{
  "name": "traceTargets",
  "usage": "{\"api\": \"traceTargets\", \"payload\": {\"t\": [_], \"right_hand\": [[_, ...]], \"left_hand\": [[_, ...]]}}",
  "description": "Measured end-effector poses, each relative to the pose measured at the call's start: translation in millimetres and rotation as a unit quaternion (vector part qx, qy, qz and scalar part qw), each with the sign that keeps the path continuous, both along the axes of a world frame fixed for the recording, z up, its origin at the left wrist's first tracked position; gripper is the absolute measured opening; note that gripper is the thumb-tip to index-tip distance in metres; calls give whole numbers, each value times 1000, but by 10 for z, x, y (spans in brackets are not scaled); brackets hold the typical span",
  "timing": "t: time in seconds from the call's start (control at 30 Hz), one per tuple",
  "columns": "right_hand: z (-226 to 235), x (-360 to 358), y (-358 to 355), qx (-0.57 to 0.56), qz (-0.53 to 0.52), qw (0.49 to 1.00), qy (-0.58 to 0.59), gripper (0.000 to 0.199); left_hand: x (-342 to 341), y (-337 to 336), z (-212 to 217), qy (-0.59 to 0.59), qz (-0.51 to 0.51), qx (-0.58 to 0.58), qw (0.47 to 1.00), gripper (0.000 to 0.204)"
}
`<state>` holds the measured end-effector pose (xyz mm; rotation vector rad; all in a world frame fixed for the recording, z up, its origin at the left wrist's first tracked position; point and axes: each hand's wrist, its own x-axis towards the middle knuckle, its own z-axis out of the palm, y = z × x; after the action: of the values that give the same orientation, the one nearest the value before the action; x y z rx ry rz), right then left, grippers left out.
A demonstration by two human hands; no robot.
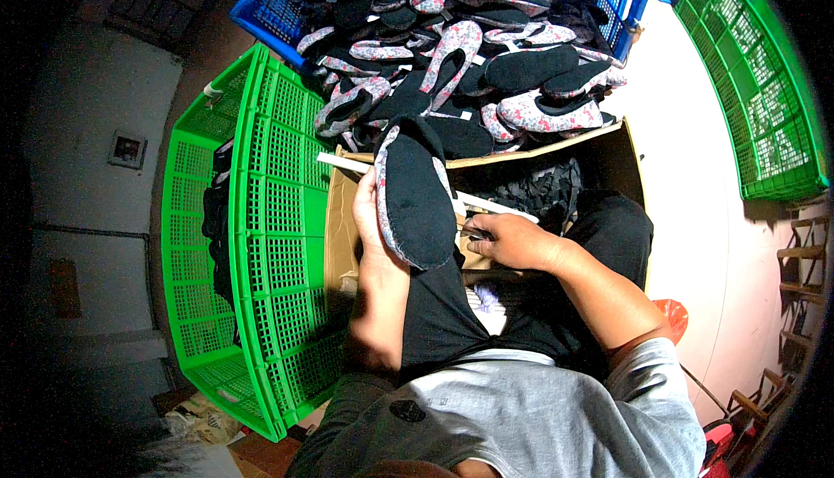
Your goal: The person sits on the floor and sews the sole onto the upper part of a slipper using a needle and thread. They pull the thread tight to secure the sole, then place the finished slipper into a green crate. The person repeats this process with another slipper from a blue crate.
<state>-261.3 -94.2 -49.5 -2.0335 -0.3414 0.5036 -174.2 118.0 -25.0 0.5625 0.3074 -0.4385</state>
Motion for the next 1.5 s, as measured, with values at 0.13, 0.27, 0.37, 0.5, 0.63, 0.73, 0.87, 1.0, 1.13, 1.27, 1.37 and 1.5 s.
{"api": "traceTargets", "payload": {"t": [0.13,0.27,0.37,0.5,0.63,0.73,0.87,1.0,1.13,1.27,1.37,1.5], "right_hand": [[-25,-1,-2,-4,0,1000,0,30],[-5,0,2,-6,-2,1000,6,30],[-28,2,1,-5,0,1000,4,29],[-33,-1,-3,-8,0,1000,12,28],[-37,-3,2,-6,0,1000,3,27],[-42,0,5,-7,2,1000,1,27],[-35,-2,3,-9,5,1000,2,28],[-31,-3,5,-4,4,1000,7,29],[-51,0,9,-4,5,1000,8,30],[-58,4,9,1,3,1000,8,30],[-46,3,11,-2,5,1000,12,30],[-1,4,16,-11,8,1000,9,31]], "left_hand": [[14,15,-57,-3,2,-6,1000,40],[16,21,-66,-7,4,-5,1000,38],[18,22,-52,-10,2,-9,1000,38],[2,1,-21,-12,6,-6,1000,39],[11,14,-45,-10,2,-11,1000,39],[8,10,-35,-4,5,0,1000,39],[-12,-7,21,9,2,6,1000,38],[-17,-20,42,3,0,-2,1000,39],[-24,-25,61,3,3,-3,1000,39],[-31,-31,77,3,5,-4,1000,39],[-25,-26,62,5,7,-3,1000,39],[-25,-23,59,7,9,1,1000,38]]}}
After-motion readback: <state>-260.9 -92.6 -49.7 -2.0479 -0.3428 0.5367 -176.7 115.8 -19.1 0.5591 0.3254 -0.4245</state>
